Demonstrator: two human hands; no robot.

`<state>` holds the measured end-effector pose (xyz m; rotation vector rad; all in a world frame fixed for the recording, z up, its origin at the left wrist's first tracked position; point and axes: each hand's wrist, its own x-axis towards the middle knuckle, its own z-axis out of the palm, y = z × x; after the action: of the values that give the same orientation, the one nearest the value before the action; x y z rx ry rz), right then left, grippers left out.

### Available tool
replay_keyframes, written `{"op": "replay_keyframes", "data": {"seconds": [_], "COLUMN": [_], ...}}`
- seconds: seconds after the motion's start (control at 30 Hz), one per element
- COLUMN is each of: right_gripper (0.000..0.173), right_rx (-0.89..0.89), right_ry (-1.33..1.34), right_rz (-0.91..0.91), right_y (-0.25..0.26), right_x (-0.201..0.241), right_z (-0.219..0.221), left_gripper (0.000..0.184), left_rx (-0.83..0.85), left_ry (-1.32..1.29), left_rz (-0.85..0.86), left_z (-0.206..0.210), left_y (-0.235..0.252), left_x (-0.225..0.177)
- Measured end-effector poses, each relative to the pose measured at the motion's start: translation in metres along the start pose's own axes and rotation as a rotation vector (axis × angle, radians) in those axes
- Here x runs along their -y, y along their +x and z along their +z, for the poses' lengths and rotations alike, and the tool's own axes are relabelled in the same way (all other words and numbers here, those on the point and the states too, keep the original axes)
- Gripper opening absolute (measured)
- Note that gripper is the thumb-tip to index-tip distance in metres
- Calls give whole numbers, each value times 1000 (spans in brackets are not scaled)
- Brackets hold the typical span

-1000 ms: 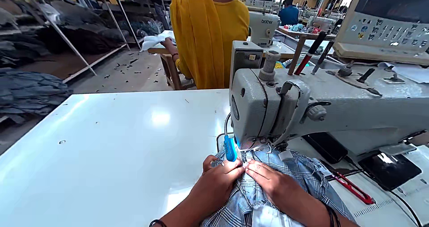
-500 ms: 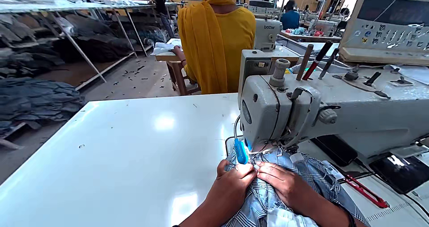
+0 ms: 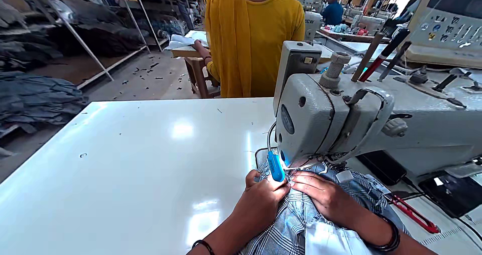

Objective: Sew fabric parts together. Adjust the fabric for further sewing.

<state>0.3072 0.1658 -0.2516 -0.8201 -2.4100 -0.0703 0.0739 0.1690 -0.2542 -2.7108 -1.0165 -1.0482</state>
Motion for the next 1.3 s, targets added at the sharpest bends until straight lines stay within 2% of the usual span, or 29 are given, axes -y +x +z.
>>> {"op": "replay_keyframes", "data": {"seconds": [0.53,0.83,1.3], "right_gripper": [26,25,31], "right_rx": [-1,-12,20], "right_ry": [88,91,-5], "right_rz": [-147,-164,-113], "right_y": [2,2,7], "right_x": [-2,-4,-23], "right_z": [-5,-4,1], "left_gripper": [29,29,33], "left_rx": [-60,-78,-10], "left_ry": [-47,-29,29], "left_rz": [138,129,87], "left_z": [-1,0,3], "left_y": [-4,-3,9], "left_x": [4,4,15]}}
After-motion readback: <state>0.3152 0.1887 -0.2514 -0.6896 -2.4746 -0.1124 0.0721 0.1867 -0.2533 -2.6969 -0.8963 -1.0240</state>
